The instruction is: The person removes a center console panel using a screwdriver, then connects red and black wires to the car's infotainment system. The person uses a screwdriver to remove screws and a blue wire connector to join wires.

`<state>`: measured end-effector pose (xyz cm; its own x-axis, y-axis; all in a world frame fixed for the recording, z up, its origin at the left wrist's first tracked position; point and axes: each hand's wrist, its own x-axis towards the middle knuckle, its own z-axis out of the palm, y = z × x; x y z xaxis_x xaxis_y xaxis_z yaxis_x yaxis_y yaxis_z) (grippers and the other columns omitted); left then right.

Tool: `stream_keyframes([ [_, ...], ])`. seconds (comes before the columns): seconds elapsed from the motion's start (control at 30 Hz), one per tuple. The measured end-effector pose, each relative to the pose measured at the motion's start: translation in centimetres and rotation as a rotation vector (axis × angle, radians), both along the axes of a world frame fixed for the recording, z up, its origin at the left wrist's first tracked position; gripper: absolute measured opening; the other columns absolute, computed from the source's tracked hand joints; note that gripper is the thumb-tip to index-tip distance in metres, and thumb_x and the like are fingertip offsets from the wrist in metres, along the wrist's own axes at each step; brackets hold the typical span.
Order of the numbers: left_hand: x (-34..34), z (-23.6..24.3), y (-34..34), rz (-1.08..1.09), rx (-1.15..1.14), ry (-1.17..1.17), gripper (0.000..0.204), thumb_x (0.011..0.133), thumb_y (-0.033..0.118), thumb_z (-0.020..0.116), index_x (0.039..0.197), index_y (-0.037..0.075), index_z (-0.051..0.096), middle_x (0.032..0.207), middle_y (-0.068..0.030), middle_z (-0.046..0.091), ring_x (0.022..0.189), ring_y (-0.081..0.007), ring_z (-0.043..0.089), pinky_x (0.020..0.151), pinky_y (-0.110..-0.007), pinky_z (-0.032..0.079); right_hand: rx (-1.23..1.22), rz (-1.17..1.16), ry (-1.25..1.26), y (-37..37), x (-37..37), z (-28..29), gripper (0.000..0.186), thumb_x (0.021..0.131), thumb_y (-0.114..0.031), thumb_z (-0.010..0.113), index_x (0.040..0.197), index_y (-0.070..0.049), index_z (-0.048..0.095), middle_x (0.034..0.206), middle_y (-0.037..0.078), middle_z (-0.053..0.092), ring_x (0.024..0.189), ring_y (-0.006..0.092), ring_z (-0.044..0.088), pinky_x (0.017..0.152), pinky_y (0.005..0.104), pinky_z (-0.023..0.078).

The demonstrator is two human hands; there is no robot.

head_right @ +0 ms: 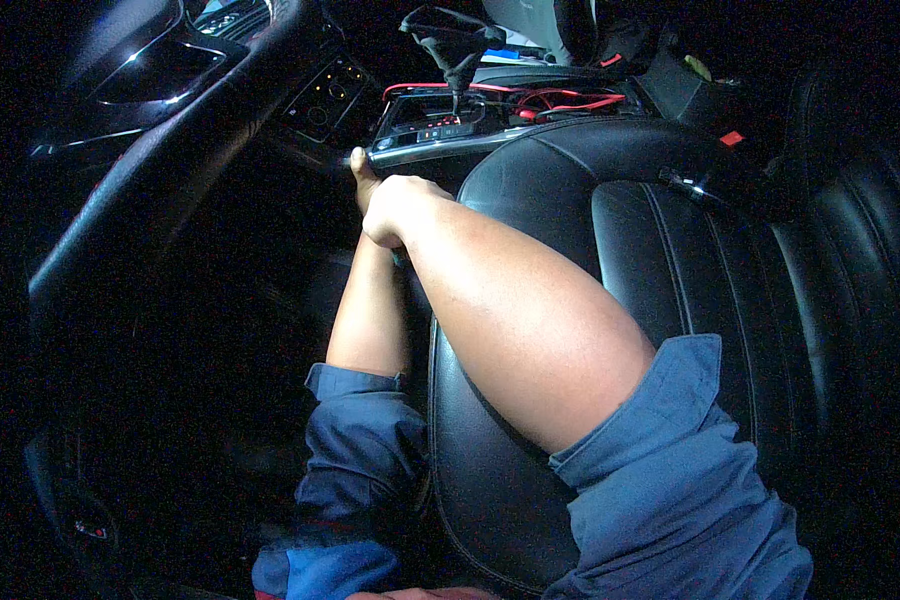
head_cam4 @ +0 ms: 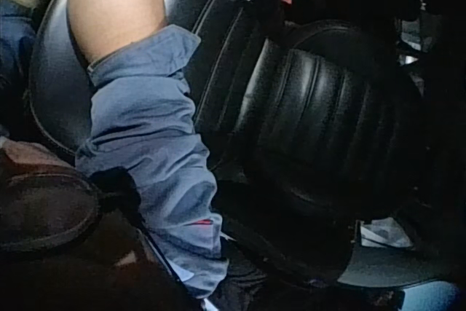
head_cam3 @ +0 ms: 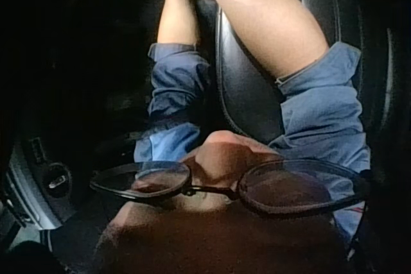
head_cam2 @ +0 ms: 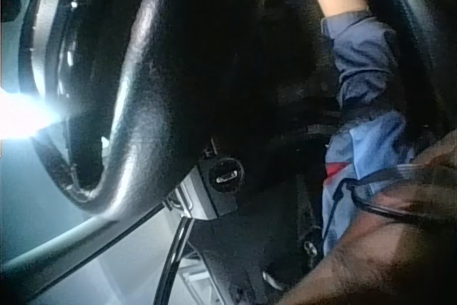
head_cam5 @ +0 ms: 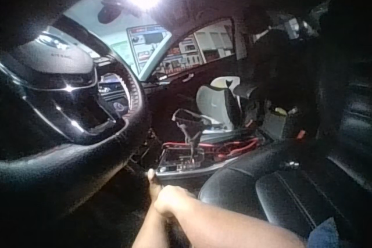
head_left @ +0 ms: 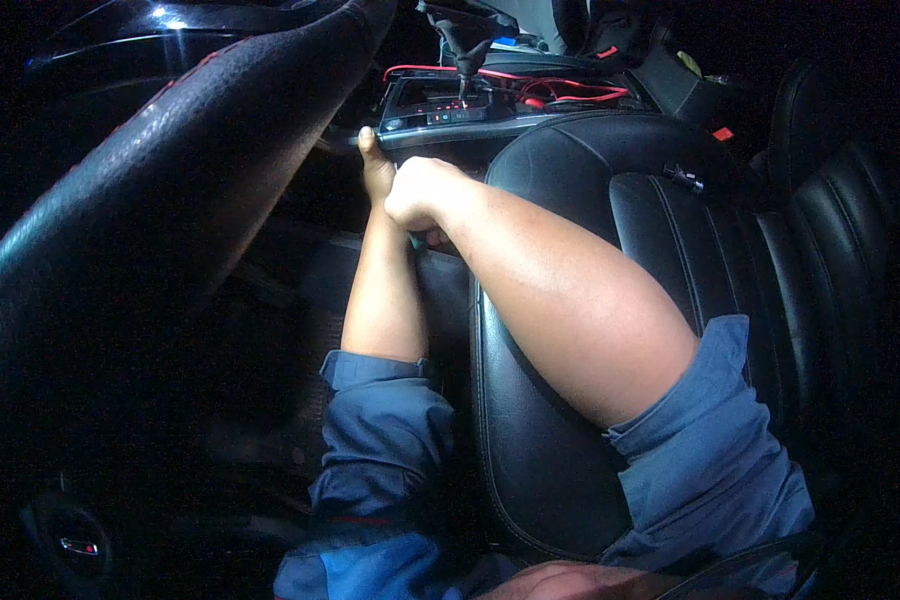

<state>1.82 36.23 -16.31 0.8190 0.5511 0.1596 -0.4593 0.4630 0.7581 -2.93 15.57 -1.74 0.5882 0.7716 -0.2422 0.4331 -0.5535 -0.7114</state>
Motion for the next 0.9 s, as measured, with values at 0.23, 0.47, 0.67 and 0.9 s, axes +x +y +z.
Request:
stream_keyframes([
  [0.23, 0.1, 0.4, 0.5, -0.044, 0.024, 0.007, 0.087, 0.079, 0.084, 0.065, 0.129, 0.013, 0.062, 0.121, -0.0114, 0.069, 0.102, -0.0320, 0.065, 0.093, -0.049, 0.054, 0.012, 0.016, -0.025, -0.1, 0.0, -0.2, 0.028, 0.089, -0.013, 0.059, 0.094, 0.010, 0.075, 0.078, 0.023, 0.073, 0.064, 0.0291, 0.073, 0.057, 0.0381, 0.058],
  [0.47, 0.5, -0.5, 1.6, -0.130, -0.032, -0.002, 0.085, 0.079, 0.083, 0.064, 0.128, 0.013, 0.064, 0.120, -0.0128, 0.070, 0.102, -0.0335, 0.066, 0.092, -0.051, 0.055, 0.008, 0.020, -0.004, -0.1, 0.1, -0.2, 0.026, 0.089, -0.012, 0.059, 0.093, 0.007, 0.076, 0.078, 0.020, 0.072, 0.062, 0.0269, 0.070, 0.056, 0.0375, 0.056],
  [0.67, 0.7, -0.7, 2.4, -0.070, -0.016, 0.033, 0.084, 0.079, 0.082, 0.065, 0.127, 0.013, 0.063, 0.120, -0.0136, 0.070, 0.102, -0.0341, 0.066, 0.092, -0.052, 0.055, 0.018, 0.058, -0.071, -0.1, 0.1, 0.0, 0.025, 0.088, -0.010, 0.058, 0.091, 0.007, 0.075, 0.079, 0.021, 0.072, 0.062, 0.0273, 0.070, 0.056, 0.0379, 0.056],
  [0.9, 0.1, -0.2, 1.0, -0.090, -0.066, 0.012, 0.077, 0.080, 0.077, 0.069, 0.120, 0.011, 0.066, 0.113, -0.0115, 0.071, 0.098, -0.0297, 0.067, 0.090, -0.046, 0.056, -0.004, 0.049, -0.122, 0.2, 0.0, -0.4, 0.025, 0.088, -0.010, 0.058, 0.092, 0.007, 0.076, 0.078, 0.021, 0.071, 0.063, 0.0274, 0.070, 0.058, 0.0377, 0.056],
])
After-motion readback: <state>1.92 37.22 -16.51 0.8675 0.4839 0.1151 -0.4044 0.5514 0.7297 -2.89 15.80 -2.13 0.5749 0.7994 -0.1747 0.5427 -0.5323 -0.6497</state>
